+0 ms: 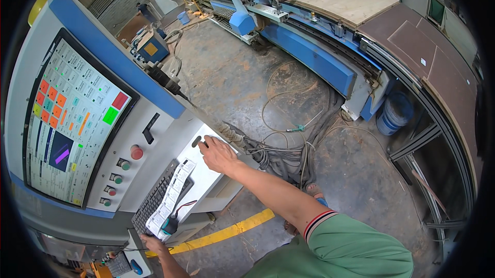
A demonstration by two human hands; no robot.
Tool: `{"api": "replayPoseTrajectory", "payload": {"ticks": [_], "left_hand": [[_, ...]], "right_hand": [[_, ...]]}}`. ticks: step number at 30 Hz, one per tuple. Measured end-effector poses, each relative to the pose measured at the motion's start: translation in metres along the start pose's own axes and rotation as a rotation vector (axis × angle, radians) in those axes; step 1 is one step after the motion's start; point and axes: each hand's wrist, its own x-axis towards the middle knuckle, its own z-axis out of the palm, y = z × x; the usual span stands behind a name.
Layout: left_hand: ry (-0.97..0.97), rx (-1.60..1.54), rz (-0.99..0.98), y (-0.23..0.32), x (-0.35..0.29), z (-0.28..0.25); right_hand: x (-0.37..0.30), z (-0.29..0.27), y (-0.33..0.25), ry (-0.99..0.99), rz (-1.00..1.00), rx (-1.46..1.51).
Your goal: Operating a computerized industrial machine, including using the control console and managing material on the machine bed.
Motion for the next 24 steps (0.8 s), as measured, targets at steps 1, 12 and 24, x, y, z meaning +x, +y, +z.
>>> {"api": "replayPoseTrajectory", "payload": {"ticks": [1, 12, 24], "left_hand": [[-0.008, 0.028, -0.009, 0.002, -0.001, 0.001], [-0.029, 0.022, -0.012, 0.0, 0.003, 0.003], [-0.033, 0.054, -0.012, -0.005, 0.009, 0.002]], "right_hand": [[0.0, 0.0, 0.001, -0.002, 0.002, 0.0], [-0.001, -0.002, 0.002, -0.013, 0.019, 0.016], [0.001, 0.001, 0.003, -0.017, 0.018, 0.003]]}}
